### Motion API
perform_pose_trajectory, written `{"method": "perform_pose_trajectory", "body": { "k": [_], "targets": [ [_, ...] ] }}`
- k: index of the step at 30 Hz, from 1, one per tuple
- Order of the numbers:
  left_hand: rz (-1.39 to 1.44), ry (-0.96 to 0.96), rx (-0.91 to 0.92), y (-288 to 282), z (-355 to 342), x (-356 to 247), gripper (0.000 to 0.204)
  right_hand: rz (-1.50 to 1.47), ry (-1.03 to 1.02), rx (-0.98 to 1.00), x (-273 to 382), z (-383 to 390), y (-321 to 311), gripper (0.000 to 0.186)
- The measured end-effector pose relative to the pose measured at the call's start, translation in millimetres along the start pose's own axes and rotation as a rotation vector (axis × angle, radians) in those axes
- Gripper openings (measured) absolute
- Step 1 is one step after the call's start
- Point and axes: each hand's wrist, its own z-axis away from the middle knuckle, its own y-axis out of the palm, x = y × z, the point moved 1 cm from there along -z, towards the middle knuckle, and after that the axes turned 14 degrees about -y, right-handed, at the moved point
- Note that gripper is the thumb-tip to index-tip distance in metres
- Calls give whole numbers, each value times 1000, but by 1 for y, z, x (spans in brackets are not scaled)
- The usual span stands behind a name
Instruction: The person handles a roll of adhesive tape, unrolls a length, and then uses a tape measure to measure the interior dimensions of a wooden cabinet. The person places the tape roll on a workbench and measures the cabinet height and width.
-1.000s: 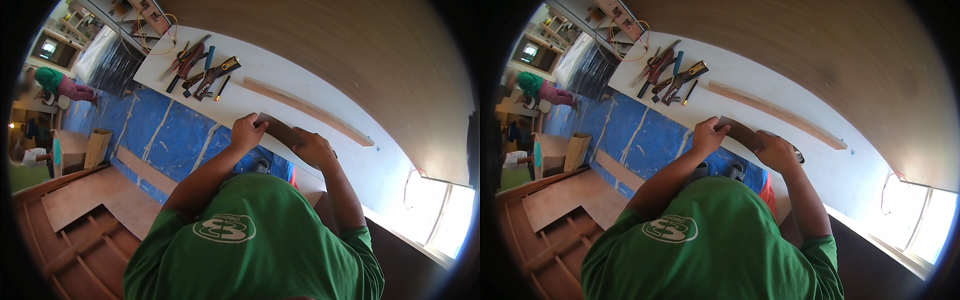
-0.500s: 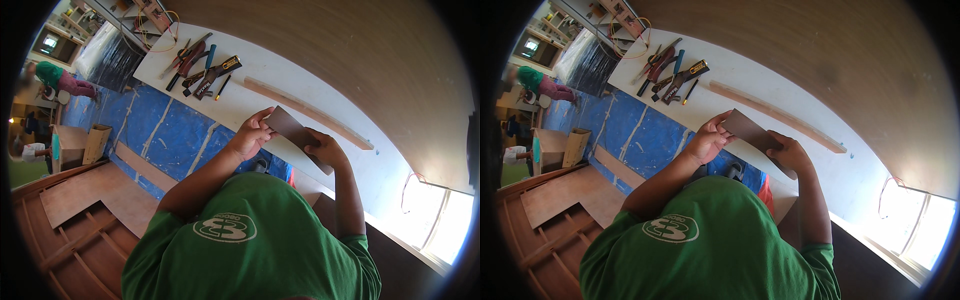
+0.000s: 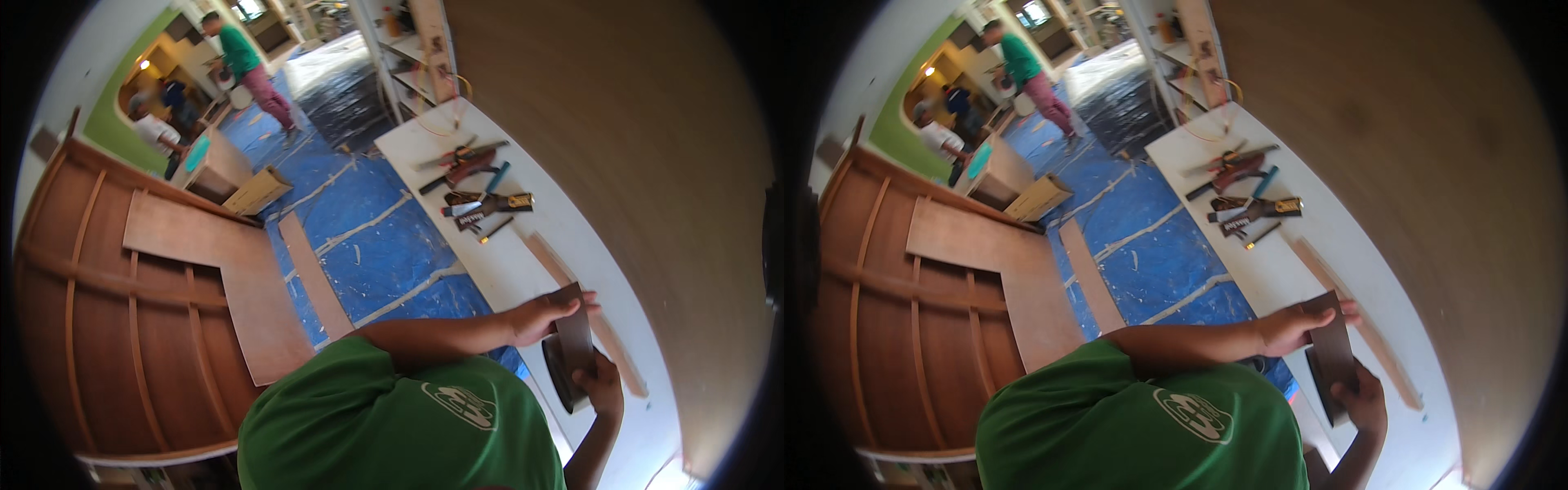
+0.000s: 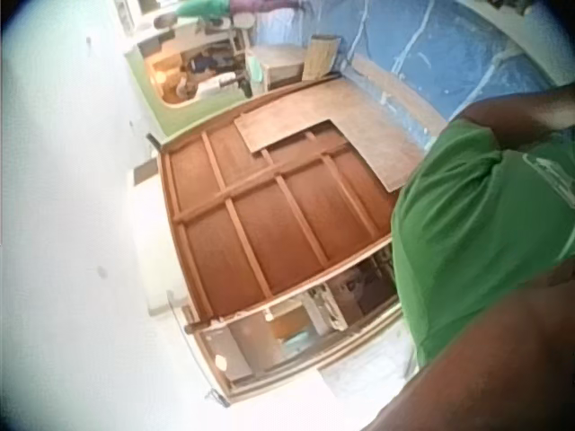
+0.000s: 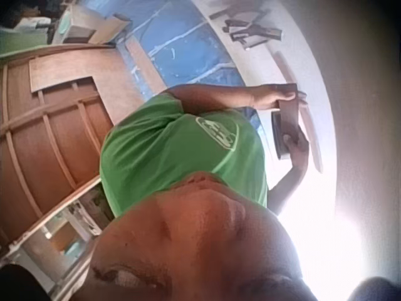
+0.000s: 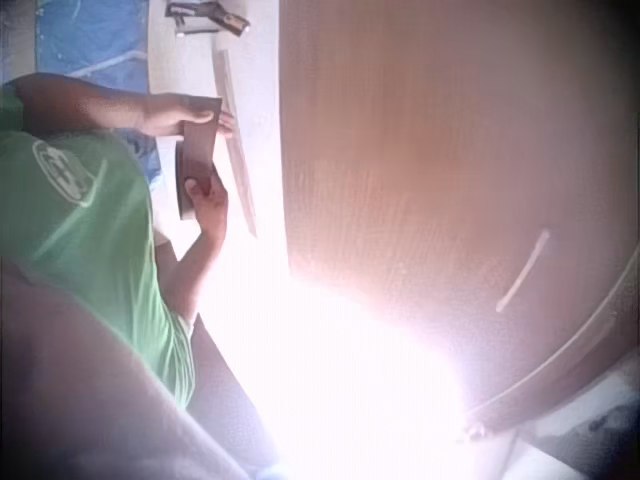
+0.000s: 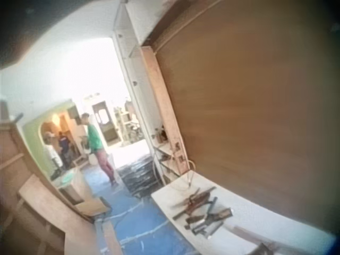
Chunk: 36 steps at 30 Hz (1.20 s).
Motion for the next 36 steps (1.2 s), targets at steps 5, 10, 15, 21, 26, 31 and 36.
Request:
{"method": "perform_pose_trajectory", "body": {
  "k": [5, 10, 15, 21, 26, 31, 36],
  "targets": [
    [41, 95, -88, 20, 14, -42, 61, -60, -113, -2, 43, -7, 26, 61],
    [-72, 243, -145, 29, 31, -55, 51, -24, -109, 35, 58, -21, 36, 60],
    [-454, 396, -281, 31, 46, -66, 46, -26, -113, 79, 63, -28, 45, 60],
    [-1377, 519, -602, 22, 65, -80, 47, -50, -116, 109, 66, -32, 57, 60],
    [-1735, 785, -629, 0, 59, -80, 51, -18, -119, 137, 76, -30, 64, 57],
    [-1724, 500, -592, -7, 59, -85, 49, -31, -92, 146, 76, -27, 69, 56],
    [-720, 191, -308, 15, 65, -88, 56, -19, -87, 121, 64, -27, 64, 56]
  ]
}}
